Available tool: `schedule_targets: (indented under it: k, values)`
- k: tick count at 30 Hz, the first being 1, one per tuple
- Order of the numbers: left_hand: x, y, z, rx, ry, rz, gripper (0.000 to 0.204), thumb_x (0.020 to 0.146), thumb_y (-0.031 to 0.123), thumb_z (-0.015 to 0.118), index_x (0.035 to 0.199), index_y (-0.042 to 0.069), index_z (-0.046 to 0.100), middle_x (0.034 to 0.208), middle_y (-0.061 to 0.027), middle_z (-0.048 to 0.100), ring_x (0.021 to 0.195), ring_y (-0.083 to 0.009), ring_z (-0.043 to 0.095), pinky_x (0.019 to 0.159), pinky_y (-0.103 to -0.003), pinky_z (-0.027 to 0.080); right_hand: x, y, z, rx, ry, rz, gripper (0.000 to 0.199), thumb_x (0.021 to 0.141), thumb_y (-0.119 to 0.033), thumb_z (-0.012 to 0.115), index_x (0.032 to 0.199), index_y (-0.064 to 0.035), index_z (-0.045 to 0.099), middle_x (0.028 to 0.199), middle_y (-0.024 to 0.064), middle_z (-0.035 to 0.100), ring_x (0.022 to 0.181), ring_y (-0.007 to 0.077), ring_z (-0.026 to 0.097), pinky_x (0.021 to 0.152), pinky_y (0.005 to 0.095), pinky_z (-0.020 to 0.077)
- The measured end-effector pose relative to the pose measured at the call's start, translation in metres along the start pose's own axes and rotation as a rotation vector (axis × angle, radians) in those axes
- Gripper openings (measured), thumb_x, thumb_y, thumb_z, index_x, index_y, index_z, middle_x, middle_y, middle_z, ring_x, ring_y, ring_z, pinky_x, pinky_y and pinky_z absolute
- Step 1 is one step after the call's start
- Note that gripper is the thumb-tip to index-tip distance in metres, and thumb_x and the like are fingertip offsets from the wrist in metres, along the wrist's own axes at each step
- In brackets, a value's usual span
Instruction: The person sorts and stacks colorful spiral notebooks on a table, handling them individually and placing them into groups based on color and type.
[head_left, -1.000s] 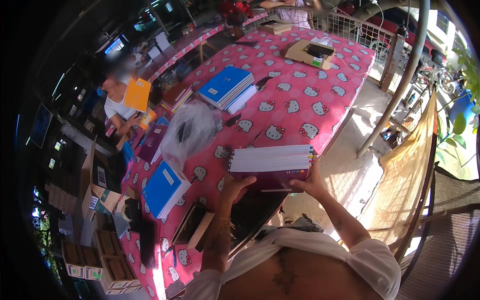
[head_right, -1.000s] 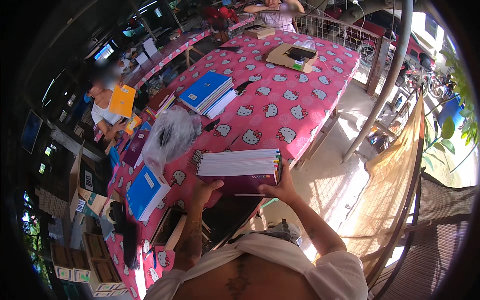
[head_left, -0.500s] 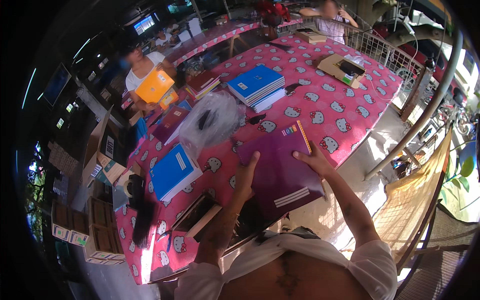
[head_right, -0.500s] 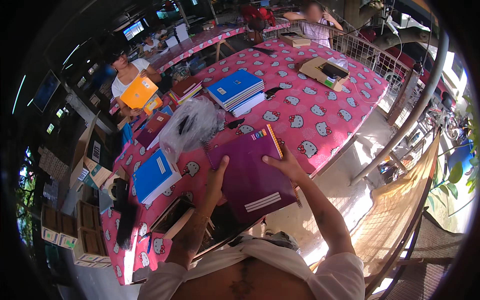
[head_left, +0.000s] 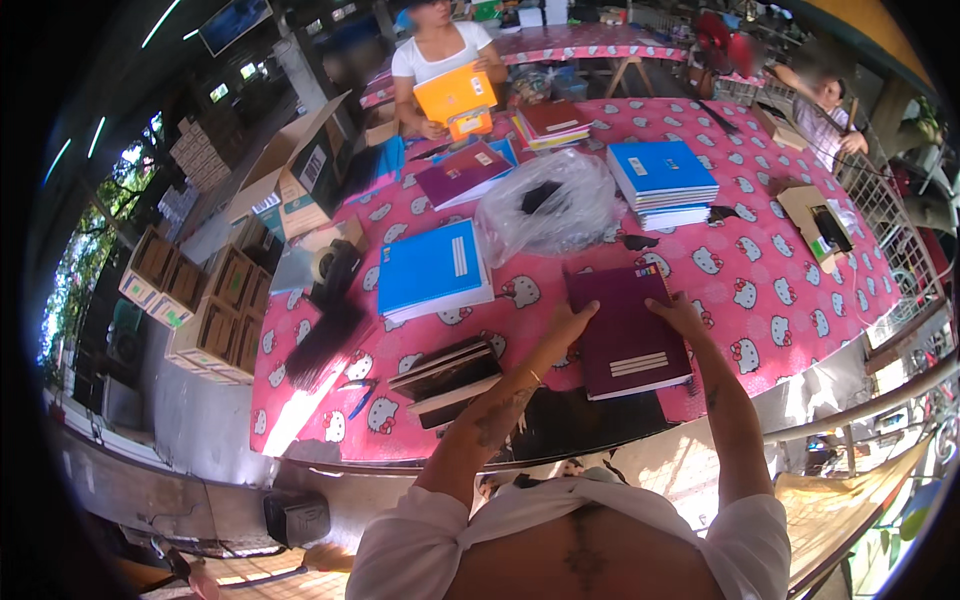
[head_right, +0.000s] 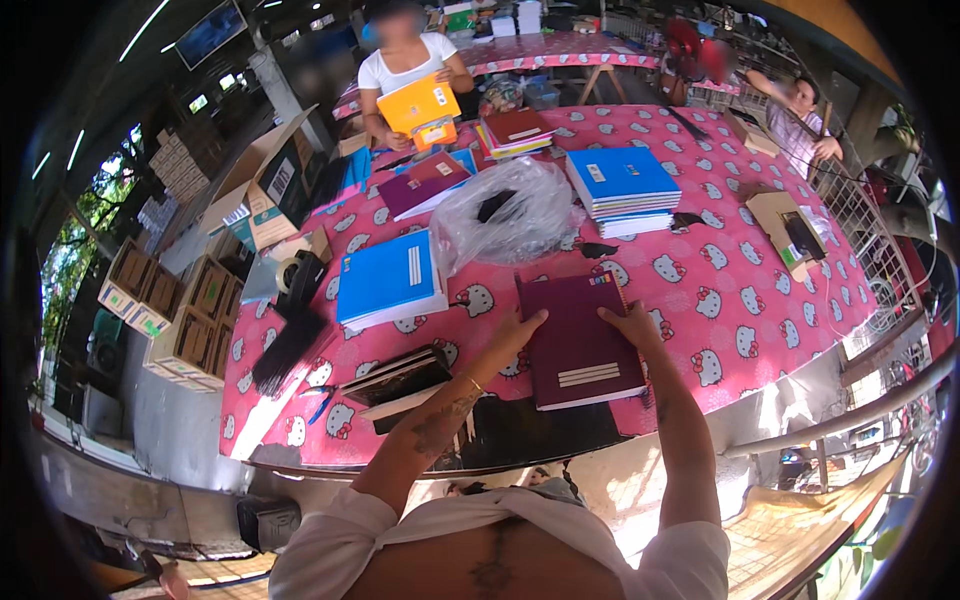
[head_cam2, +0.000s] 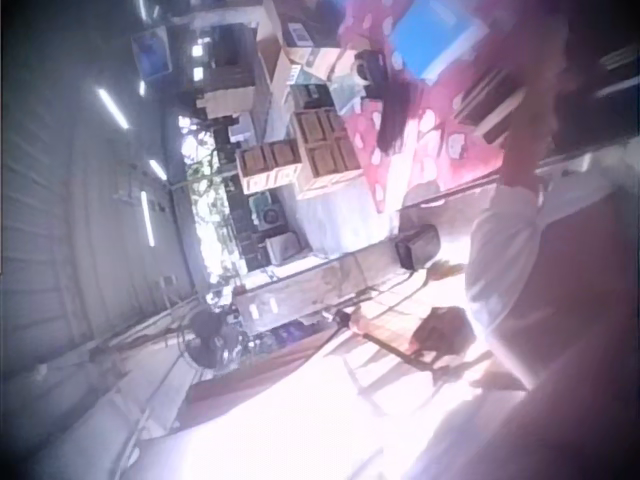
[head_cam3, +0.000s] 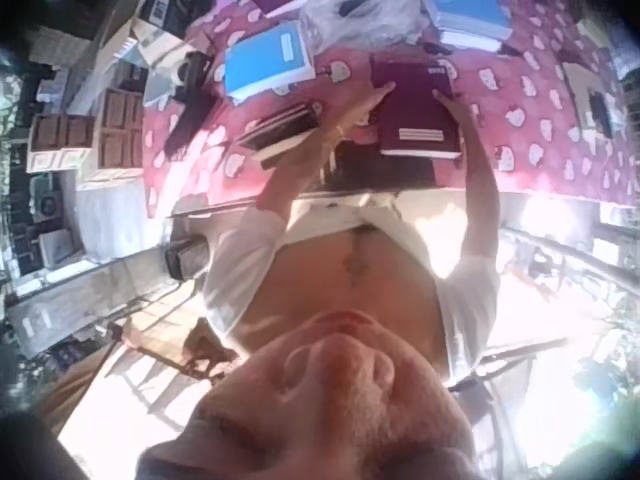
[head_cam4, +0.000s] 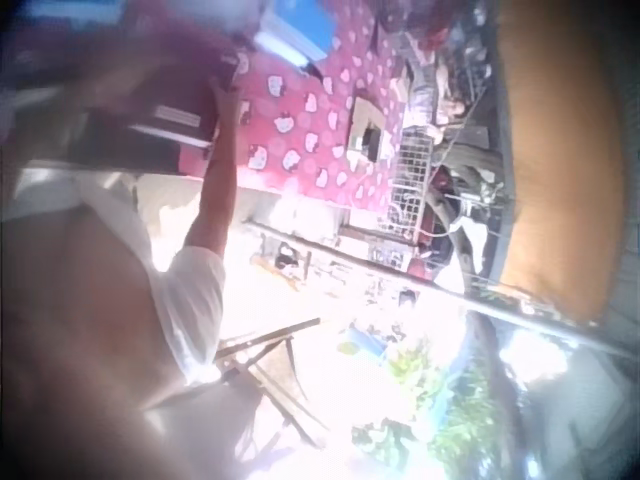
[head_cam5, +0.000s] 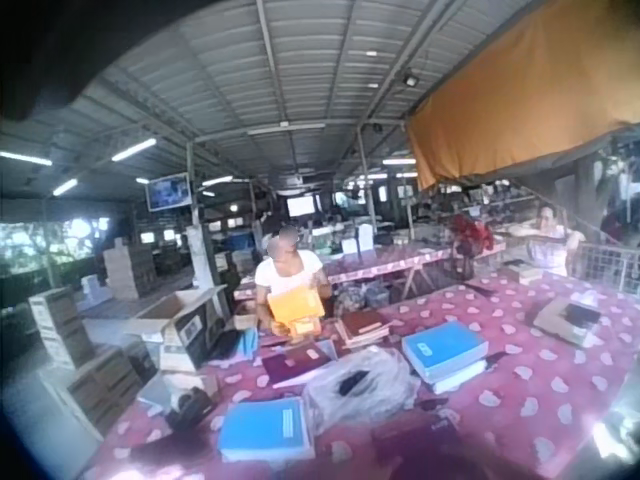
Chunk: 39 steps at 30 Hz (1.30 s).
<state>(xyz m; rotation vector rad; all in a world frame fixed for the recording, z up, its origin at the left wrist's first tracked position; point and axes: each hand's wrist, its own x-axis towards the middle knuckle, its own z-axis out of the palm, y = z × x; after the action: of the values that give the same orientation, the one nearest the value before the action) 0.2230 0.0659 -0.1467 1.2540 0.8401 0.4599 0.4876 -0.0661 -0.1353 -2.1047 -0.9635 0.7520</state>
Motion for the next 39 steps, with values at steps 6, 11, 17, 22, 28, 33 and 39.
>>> schedule_targets:
  k: [6, 11, 17, 22, 28, 33, 39]
  values:
    - [-0.180, 0.067, -0.090, 1.212, 0.525, 0.703, 0.055, 0.095, 0.042, 0.062, 0.135, 0.006, 0.052, 0.129, -0.0237, 0.056, 0.123, -0.0382, 0.052, 0.103, -0.050, 0.040, -0.046, -0.066, 0.015, -0.315, 0.467, -0.382, 0.075, 0.079, -0.056, 0.076, 0.127, -0.0020, 0.056, 0.120, 0.0217, 0.060, 0.120, 0.0406, 0.054, 0.104, 0.0488, 0.0415]
    - [-0.225, 0.032, -0.176, 1.414, 0.437, 0.405, 0.036, 0.097, 0.036, 0.057, 0.118, 0.007, 0.060, 0.110, -0.0206, 0.062, 0.104, -0.0404, 0.060, 0.090, -0.053, 0.047, -0.139, -0.198, 0.156, -0.085, -0.092, -1.098, 0.057, 0.084, -0.031, 0.075, 0.133, -0.0092, 0.055, 0.118, 0.0162, 0.058, 0.116, 0.0382, 0.054, 0.101, 0.0470, 0.0432]
    - [-0.118, 0.069, -0.239, 1.232, 0.265, 0.634, 0.024, 0.093, 0.021, 0.062, 0.110, 0.003, 0.061, 0.113, -0.0184, 0.065, 0.106, -0.0405, 0.060, 0.083, -0.048, 0.053, -0.180, -0.180, 0.230, -0.389, -0.078, -0.886, 0.043, 0.083, -0.029, 0.075, 0.121, -0.0178, 0.059, 0.111, 0.0049, 0.057, 0.111, 0.0319, 0.053, 0.093, 0.0470, 0.0446]
    - [-0.037, 0.016, -0.295, 1.328, 0.294, 1.045, 0.029, 0.090, 0.013, 0.063, 0.117, 0.002, 0.061, 0.118, -0.0204, 0.065, 0.112, -0.0389, 0.060, 0.086, -0.046, 0.054, -0.234, -0.189, 0.244, -0.371, 0.082, -0.753, 0.037, 0.082, -0.024, 0.076, 0.115, -0.0179, 0.061, 0.109, 0.0027, 0.058, 0.107, 0.0305, 0.054, 0.090, 0.0460, 0.0436]
    - [-0.048, 0.047, -0.290, 1.178, 0.149, 0.758, 0.028, 0.089, 0.007, 0.060, 0.116, 0.003, 0.062, 0.113, -0.0145, 0.068, 0.110, -0.0340, 0.063, 0.086, -0.045, 0.054, -0.260, -0.187, 0.255, -0.317, 0.250, -0.622, 0.034, 0.080, -0.022, 0.077, 0.110, -0.0173, 0.064, 0.107, 0.0030, 0.059, 0.105, 0.0297, 0.053, 0.088, 0.0447, 0.0417]
    - [-0.083, 0.129, -0.287, 1.343, 0.654, 1.125, 0.017, 0.095, 0.010, 0.057, 0.109, 0.007, 0.065, 0.089, -0.0127, 0.068, 0.083, -0.0298, 0.066, 0.074, -0.044, 0.046, -0.256, -0.189, 0.261, -0.403, 0.204, -0.599, 0.047, 0.080, -0.026, 0.078, 0.123, -0.0168, 0.059, 0.115, 0.0056, 0.058, 0.109, 0.0322, 0.053, 0.092, 0.0453, 0.0426]
    - [-0.218, 0.225, -0.202, 1.220, 0.333, 1.291, 0.015, 0.094, 0.008, 0.059, 0.107, 0.006, 0.065, 0.087, -0.0125, 0.067, 0.081, -0.0292, 0.065, 0.071, -0.043, 0.044, -0.224, -0.214, 0.188, 0.537, 0.071, -0.571, 0.070, 0.084, -0.012, 0.079, 0.143, -0.0048, 0.042, 0.129, 0.0154, 0.056, 0.118, 0.0253, 0.057, 0.098, 0.0407, 0.0482]
